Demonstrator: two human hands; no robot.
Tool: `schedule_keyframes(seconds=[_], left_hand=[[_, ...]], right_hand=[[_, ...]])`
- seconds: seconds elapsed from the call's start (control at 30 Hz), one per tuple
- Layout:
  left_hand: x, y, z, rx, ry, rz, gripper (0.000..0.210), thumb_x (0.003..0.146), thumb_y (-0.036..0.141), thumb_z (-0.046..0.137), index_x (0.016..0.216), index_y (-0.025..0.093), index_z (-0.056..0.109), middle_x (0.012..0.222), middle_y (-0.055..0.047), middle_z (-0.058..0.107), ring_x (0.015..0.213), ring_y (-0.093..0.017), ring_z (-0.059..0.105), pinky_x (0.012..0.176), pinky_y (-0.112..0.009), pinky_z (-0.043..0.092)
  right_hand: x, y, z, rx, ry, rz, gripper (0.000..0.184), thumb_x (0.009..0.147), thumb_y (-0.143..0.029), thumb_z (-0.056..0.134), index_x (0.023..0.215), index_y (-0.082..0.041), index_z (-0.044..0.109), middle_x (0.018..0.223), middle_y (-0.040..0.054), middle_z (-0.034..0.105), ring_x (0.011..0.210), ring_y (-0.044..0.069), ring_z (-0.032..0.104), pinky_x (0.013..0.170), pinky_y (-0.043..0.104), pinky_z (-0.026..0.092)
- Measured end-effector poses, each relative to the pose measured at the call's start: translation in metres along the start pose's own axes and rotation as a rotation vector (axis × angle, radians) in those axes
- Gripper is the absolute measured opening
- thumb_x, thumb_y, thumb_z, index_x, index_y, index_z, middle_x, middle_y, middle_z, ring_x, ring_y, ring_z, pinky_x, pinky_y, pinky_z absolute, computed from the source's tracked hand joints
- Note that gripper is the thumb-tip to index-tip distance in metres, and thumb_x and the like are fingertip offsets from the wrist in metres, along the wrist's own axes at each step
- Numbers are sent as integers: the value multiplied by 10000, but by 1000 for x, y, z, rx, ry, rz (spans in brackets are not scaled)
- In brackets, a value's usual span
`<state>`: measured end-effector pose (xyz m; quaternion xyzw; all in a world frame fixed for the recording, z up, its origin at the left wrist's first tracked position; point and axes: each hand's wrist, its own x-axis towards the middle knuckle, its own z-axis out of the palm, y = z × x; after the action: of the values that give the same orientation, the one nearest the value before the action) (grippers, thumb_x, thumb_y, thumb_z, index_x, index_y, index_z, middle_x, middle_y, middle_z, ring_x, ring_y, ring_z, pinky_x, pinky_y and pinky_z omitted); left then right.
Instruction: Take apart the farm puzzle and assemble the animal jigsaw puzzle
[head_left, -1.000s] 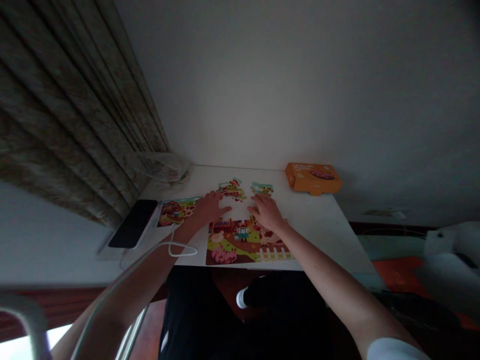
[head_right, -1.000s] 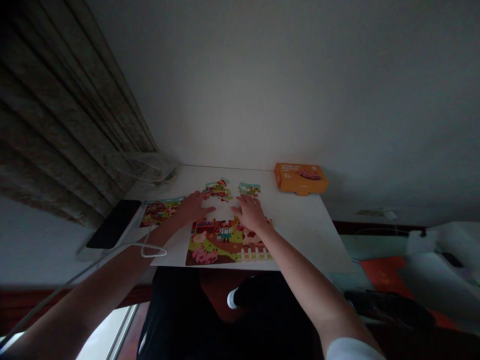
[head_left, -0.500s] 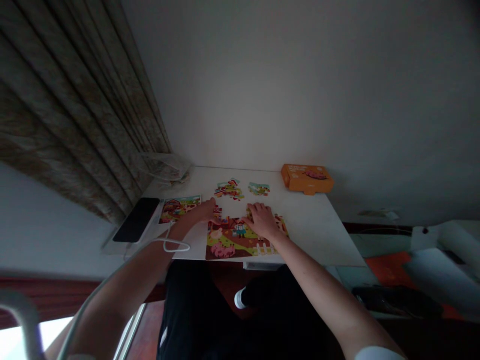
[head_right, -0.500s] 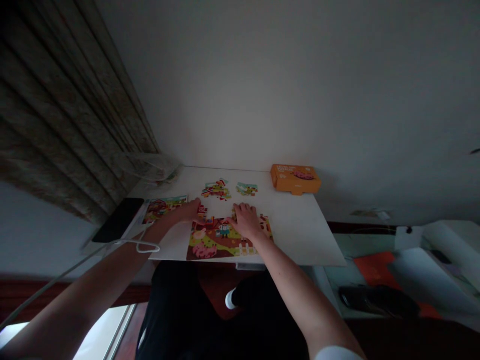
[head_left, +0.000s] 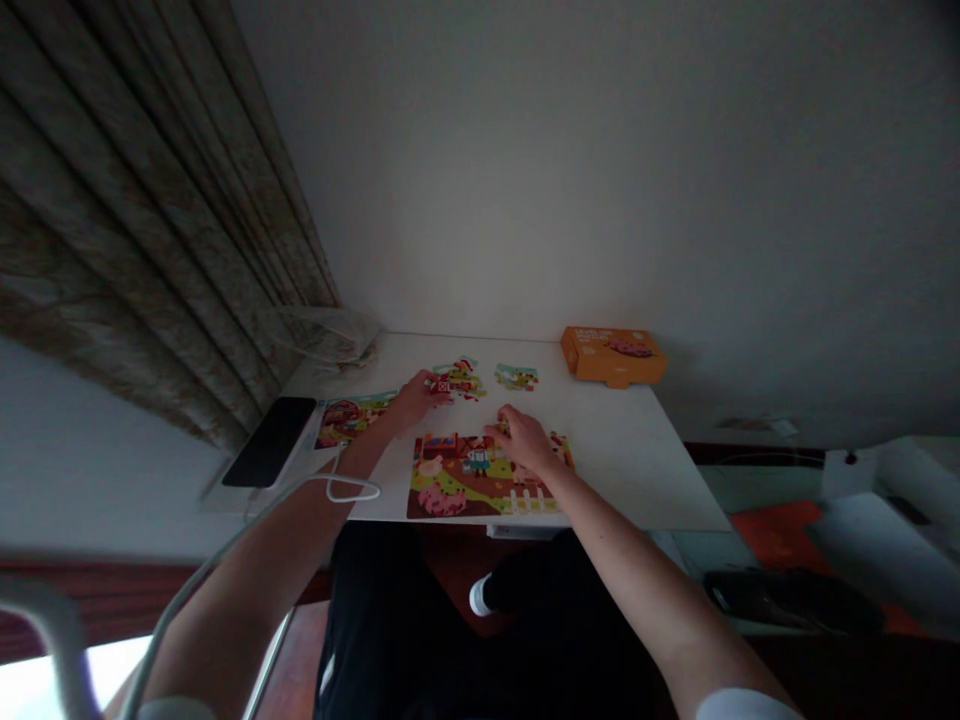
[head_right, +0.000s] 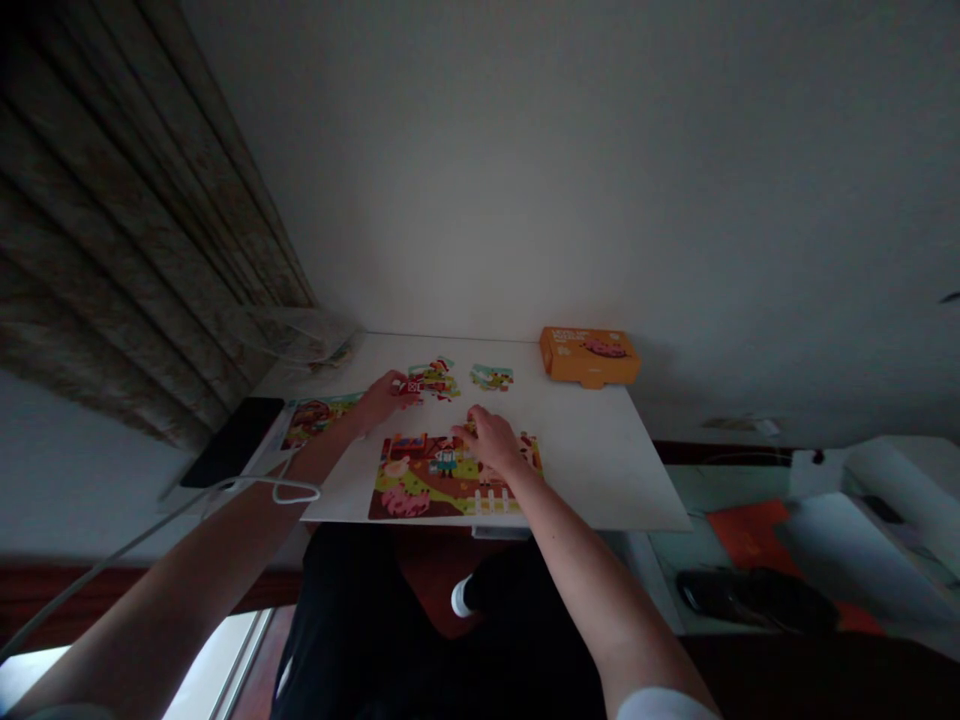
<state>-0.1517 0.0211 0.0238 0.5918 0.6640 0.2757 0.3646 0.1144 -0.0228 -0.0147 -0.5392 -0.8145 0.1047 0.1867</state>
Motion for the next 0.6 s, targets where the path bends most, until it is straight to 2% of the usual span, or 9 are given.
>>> schedule_keyframes(seconds=[0.1, 0.17, 0.27, 0.37, 0.43, 0.5, 0.6], left_hand=[[14, 4, 4, 24, 46, 39, 303, 829, 302, 716, 1092, 227, 587, 838, -14, 725, 755, -186, 667, 669, -271, 472], [21, 7, 7, 77, 66, 55, 301, 850, 302, 705, 1122, 227, 599, 908, -33, 742, 813, -192, 678, 715, -281, 483], [28, 11, 9, 207, 76, 58, 342, 887, 302, 685, 1207, 217, 602, 1013, -75, 752, 914, -225, 693, 797, -315, 497], [29, 14, 10, 450, 137, 91, 397, 926, 322, 654, 1298, 198, 591, 1197, -140, 717, 1115, -296, 663, 928, -391, 490], [21, 14, 11, 596, 215, 142, 406, 963, 331, 602, 1341, 183, 580, 1328, -173, 652, 1246, -333, 596, 1013, -441, 459], [2, 13, 16, 680, 244, 212, 380, 999, 341, 538, 1342, 184, 588, 1379, -173, 614, 1291, -333, 560, 1057, -450, 435], [-44, 9, 28, 699, 136, 315, 352, 1009, 414, 531, 1275, 208, 633, 1340, -144, 633, 1254, -306, 581, 1079, -422, 420]], right_hand=[[4, 7, 4, 148, 18, 73, 316, 995, -534, 571, 1023, -226, 636, 714, 20, 676, 684, 218, 654, 662, 295, 417], [8, 12, 6, 299, 62, 148, 358, 965, -589, 565, 936, -237, 623, 626, -10, 627, 605, 200, 615, 618, 285, 402], [14, 19, 6, 552, 152, 237, 456, 923, -683, 506, 834, -243, 584, 605, -20, 587, 562, 178, 568, 581, 279, 407], [15, 22, 4, 681, 180, 251, 513, 880, -740, 484, 761, -246, 555, 609, -18, 559, 557, 165, 532, 556, 278, 409], [15, 22, 1, 704, 172, 254, 530, 873, -755, 478, 728, -248, 535, 600, -24, 535, 547, 154, 507, 540, 273, 404], [15, 21, 0, 719, 167, 260, 547, 876, -769, 462, 701, -252, 503, 588, -30, 508, 540, 147, 491, 525, 266, 402], [16, 21, -1, 721, 170, 282, 563, 891, -783, 423, 682, -261, 454, 580, -33, 484, 536, 148, 494, 506, 260, 393]])
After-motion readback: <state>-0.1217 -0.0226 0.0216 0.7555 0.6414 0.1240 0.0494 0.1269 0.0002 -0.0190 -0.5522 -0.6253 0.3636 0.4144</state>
